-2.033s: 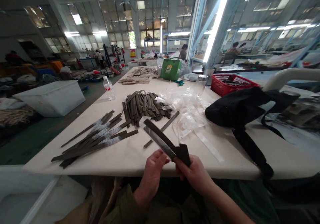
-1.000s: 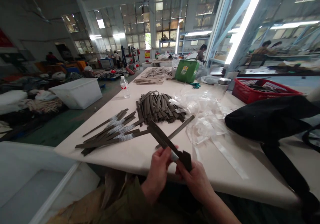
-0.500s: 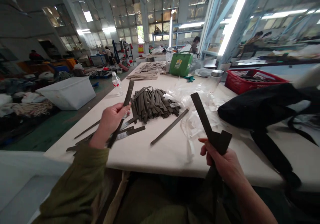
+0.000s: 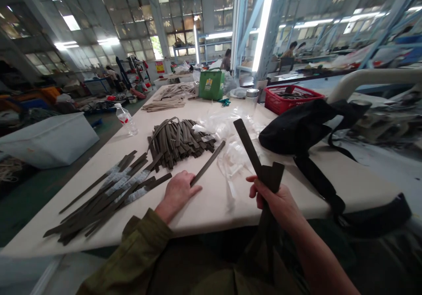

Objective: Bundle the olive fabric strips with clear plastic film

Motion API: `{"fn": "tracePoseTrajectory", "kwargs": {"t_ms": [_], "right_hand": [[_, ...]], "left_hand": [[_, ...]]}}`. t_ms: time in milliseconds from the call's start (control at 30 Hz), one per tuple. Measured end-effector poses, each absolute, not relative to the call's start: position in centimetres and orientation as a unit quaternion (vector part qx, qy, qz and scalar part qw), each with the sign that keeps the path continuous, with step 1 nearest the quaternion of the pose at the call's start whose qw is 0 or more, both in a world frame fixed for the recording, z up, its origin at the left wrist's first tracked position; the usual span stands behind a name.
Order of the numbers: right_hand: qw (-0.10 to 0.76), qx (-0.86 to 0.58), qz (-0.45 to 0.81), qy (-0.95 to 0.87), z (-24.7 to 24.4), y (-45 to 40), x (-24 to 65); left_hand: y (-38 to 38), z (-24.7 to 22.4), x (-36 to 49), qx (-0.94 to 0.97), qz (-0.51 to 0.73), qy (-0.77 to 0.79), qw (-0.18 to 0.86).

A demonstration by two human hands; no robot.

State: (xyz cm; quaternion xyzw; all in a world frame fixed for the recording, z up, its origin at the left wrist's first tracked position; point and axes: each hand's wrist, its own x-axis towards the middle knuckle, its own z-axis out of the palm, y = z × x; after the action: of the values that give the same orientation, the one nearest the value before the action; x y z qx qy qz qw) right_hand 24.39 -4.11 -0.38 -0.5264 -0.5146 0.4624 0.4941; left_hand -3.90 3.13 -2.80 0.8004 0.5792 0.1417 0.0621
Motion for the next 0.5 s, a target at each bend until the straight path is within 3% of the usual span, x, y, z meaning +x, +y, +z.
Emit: {"fn": "tracePoseTrajectory", "kwargs": {"t_ms": [233, 400, 500], "right_hand": [[0.500, -0.524, 0.466, -0.508, -0.6, -4.4, 24.8], [0.494, -0.533, 0.412, -0.549, 0.7, -5.7, 24.0], [0.482, -0.530, 0.321, -0.619, 2.3, -7.1, 22.6]], "left_hand": [[4.7, -3.1, -4.7, 0.756, 0.169, 0.631, 0.041], [3.0, -0.5, -6.7, 0.665, 0.382, 0.642, 0.005], [0.0, 1.1, -4.9, 0.714, 0.424, 0.556, 0.030]]}}
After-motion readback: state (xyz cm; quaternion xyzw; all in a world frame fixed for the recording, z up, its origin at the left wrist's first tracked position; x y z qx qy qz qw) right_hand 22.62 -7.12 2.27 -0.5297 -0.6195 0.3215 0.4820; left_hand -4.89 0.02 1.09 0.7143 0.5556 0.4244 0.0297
